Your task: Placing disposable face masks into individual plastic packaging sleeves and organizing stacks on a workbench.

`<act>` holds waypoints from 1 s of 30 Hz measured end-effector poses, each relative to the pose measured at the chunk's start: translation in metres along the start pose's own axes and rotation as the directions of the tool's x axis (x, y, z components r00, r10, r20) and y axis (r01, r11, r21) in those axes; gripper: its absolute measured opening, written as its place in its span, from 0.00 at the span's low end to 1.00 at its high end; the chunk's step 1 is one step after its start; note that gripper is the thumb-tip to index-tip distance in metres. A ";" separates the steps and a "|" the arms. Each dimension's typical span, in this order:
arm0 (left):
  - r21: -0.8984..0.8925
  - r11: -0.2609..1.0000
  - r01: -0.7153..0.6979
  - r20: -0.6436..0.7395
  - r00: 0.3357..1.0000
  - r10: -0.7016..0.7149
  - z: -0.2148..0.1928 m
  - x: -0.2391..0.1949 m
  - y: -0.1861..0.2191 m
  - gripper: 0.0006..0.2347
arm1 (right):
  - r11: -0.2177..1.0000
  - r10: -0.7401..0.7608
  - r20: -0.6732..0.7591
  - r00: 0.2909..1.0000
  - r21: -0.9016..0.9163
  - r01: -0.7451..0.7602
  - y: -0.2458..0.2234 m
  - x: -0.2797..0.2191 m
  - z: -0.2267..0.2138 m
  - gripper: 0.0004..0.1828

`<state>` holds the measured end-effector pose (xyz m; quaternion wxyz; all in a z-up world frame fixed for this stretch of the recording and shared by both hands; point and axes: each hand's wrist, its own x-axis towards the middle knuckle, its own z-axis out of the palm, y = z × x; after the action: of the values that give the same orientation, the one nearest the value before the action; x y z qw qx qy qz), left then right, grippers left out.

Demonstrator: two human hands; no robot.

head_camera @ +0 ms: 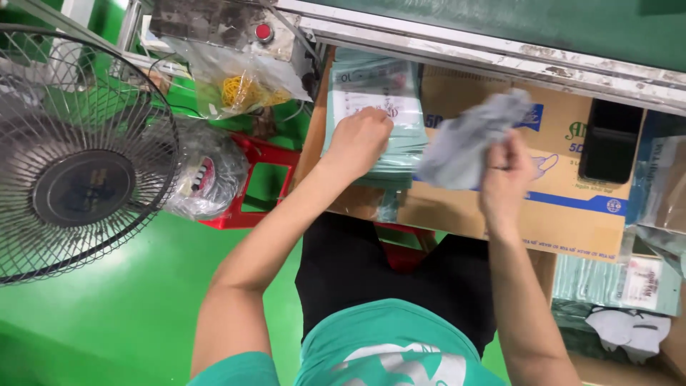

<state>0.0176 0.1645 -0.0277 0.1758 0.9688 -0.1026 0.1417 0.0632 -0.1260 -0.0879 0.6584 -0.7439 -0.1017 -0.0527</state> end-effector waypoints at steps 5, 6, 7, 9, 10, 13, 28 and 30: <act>-0.022 0.993 -0.115 -0.154 0.982 0.110 -0.034 0.011 0.027 0.08 | 0.988 0.017 0.210 0.978 0.146 -0.049 -0.085 0.015 0.055 0.15; -0.019 0.992 -0.127 -0.206 0.971 0.121 -0.037 0.009 0.033 0.08 | 0.968 0.073 0.237 0.969 0.215 -0.126 -0.092 0.016 0.055 0.16; -0.015 0.990 -0.139 -0.257 0.957 0.131 -0.040 0.007 0.039 0.09 | 0.938 0.125 0.268 0.955 0.281 -0.202 -0.097 0.017 0.055 0.18; -0.011 0.985 -0.170 -0.298 0.941 0.159 -0.044 0.008 0.044 0.09 | 0.900 0.220 0.310 0.925 0.302 -0.315 -0.084 0.018 0.041 0.16; -0.011 0.980 -0.199 -0.336 0.924 0.184 -0.044 0.007 0.049 0.09 | 0.848 0.314 0.352 0.882 0.314 -0.428 -0.077 0.016 0.033 0.15; -0.035 0.975 -0.217 -0.398 0.898 0.186 -0.045 0.015 0.061 0.08 | 0.971 0.234 0.243 0.942 -0.098 -0.216 -0.096 0.007 0.021 0.12; -0.924 0.347 0.160 -0.072 0.819 -0.570 0.007 0.015 0.141 0.23 | 0.975 0.153 -0.022 0.988 0.167 -0.147 -0.093 0.000 -0.029 0.14; -0.956 0.175 0.236 0.095 0.811 -0.577 0.018 0.009 0.156 0.21 | 0.979 0.169 -0.024 0.985 0.121 -0.165 -0.097 -0.003 -0.019 0.17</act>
<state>-0.0079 0.0137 0.0072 0.7500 0.6335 0.1276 0.1410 0.0404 -0.1346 0.0079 0.7051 -0.7084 -0.0304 -0.0040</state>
